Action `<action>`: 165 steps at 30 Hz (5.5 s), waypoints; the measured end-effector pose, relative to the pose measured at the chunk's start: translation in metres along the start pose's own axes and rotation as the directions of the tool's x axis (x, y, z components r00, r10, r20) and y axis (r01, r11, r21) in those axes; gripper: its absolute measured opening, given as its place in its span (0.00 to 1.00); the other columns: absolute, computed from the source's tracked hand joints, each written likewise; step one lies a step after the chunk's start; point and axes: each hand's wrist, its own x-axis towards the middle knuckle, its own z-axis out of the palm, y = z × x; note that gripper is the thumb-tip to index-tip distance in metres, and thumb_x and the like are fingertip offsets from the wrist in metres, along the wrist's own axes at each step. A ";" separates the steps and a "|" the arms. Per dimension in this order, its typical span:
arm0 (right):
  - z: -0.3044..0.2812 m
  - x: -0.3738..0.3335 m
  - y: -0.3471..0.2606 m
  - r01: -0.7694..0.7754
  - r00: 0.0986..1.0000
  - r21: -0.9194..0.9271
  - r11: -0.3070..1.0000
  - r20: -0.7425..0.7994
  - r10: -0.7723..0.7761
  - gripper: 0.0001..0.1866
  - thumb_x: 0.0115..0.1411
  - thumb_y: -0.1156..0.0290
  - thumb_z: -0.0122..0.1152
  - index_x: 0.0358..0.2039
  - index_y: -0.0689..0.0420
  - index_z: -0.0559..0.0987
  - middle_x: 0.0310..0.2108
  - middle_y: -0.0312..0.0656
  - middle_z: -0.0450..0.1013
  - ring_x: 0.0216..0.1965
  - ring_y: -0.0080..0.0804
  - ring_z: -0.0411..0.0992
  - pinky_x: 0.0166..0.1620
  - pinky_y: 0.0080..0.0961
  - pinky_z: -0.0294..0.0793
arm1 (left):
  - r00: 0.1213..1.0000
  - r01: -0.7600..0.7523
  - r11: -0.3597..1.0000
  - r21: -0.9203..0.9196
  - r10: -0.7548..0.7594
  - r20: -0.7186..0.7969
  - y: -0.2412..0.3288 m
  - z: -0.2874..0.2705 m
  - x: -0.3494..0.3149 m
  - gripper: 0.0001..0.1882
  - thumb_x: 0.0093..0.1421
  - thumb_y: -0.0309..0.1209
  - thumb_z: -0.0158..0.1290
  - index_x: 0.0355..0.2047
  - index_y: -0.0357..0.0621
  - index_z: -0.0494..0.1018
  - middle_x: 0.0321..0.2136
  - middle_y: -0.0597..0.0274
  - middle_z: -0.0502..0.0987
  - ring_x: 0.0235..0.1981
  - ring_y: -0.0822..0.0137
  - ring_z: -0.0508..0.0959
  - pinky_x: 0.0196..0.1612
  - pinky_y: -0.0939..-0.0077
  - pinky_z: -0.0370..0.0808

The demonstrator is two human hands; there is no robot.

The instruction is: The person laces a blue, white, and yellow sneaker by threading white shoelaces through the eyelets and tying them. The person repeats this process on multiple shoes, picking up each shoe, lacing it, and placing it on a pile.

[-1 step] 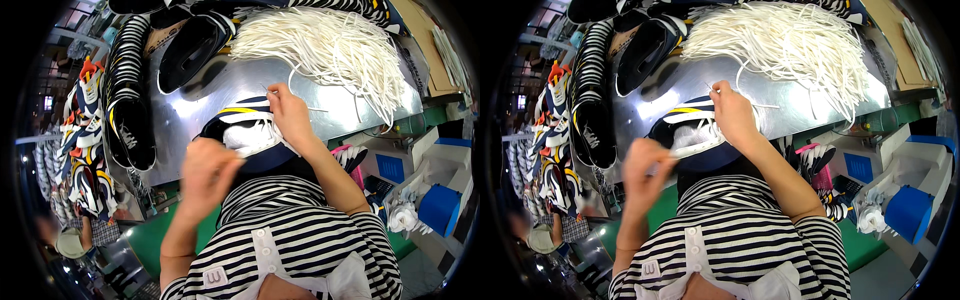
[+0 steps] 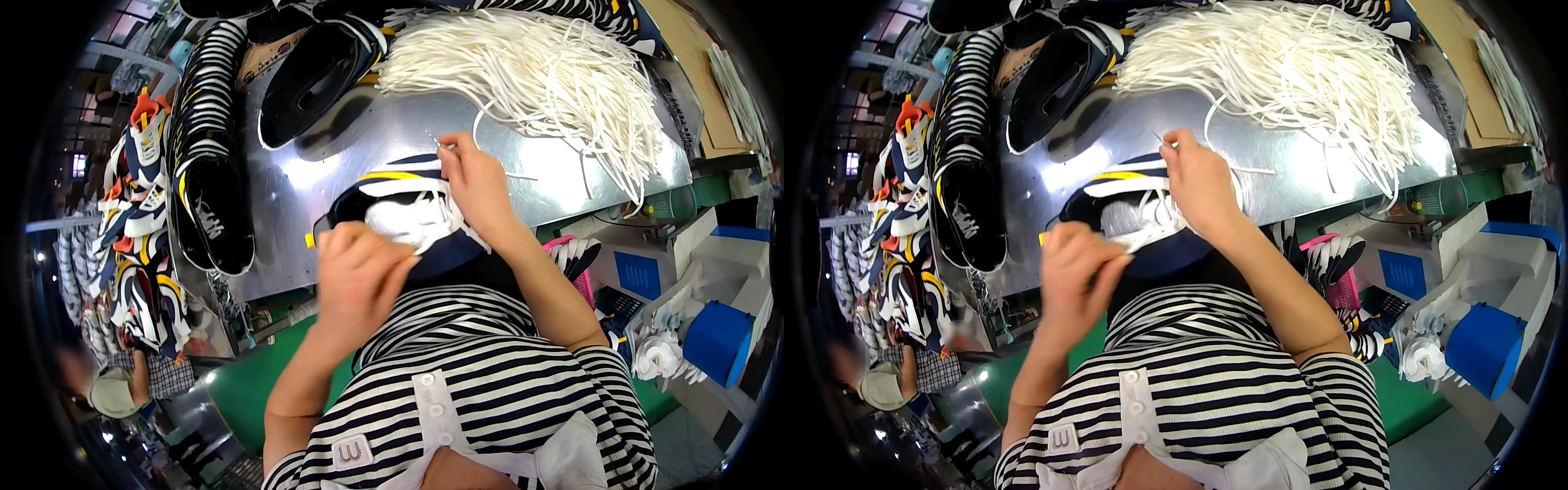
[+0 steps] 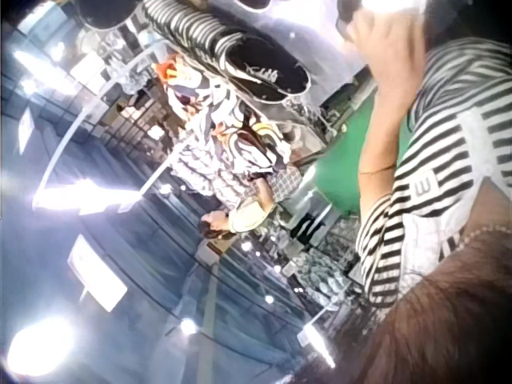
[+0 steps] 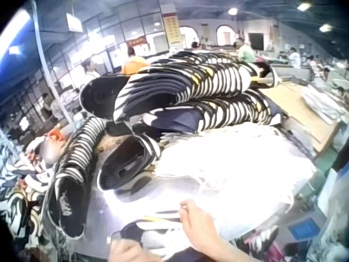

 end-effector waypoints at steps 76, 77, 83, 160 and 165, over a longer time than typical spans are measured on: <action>-0.005 -0.030 -0.042 -0.239 0.917 0.424 0.874 0.394 0.060 0.10 0.59 0.70 0.64 0.39 0.60 0.79 0.29 0.35 0.77 0.29 0.17 0.72 0.34 0.17 0.71 | 0.840 0.517 0.820 -0.247 -0.542 -0.039 -0.033 0.039 -0.005 0.26 0.54 0.45 0.65 0.46 0.42 0.71 0.33 0.48 0.80 0.34 0.48 0.79 0.39 0.60 0.73; -0.007 -0.031 -0.042 -0.249 0.922 0.449 0.858 0.382 0.068 0.09 0.60 0.70 0.63 0.40 0.60 0.79 0.30 0.36 0.77 0.30 0.18 0.73 0.35 0.18 0.71 | 0.839 0.479 0.827 -0.294 -0.530 -0.123 -0.033 0.043 -0.006 0.23 0.51 0.44 0.67 0.41 0.44 0.73 0.30 0.52 0.80 0.32 0.51 0.79 0.39 0.62 0.72; -0.027 -0.036 -0.045 -0.147 0.946 0.335 0.931 0.324 0.033 0.12 0.64 0.69 0.58 0.46 0.62 0.75 0.35 0.45 0.77 0.34 0.28 0.77 0.37 0.22 0.73 | 0.873 0.386 0.884 -0.264 -0.443 -0.207 -0.035 0.048 -0.007 0.21 0.50 0.32 0.68 0.41 0.39 0.72 0.32 0.56 0.80 0.34 0.62 0.78 0.39 0.70 0.74; 0.057 0.002 -0.142 -0.780 0.539 0.578 0.241 0.816 -0.209 0.24 0.64 0.68 0.54 0.57 0.69 0.69 0.50 0.55 0.75 0.46 0.44 0.78 0.52 0.35 0.78 | 0.446 0.125 0.990 -0.059 -0.109 -0.889 -0.088 -0.115 -0.093 0.20 0.55 0.20 0.57 0.49 0.39 0.69 0.36 0.61 0.77 0.37 0.69 0.73 0.43 0.75 0.70; 0.111 -0.004 -0.202 -0.785 0.553 0.597 0.164 0.795 -0.247 0.24 0.67 0.64 0.50 0.58 0.66 0.69 0.53 0.53 0.73 0.52 0.44 0.75 0.57 0.39 0.74 | 0.172 -0.114 0.786 -0.607 -0.586 -0.792 -0.106 -0.098 -0.146 0.25 0.62 0.31 0.57 0.55 0.40 0.60 0.52 0.57 0.68 0.50 0.69 0.67 0.48 0.74 0.68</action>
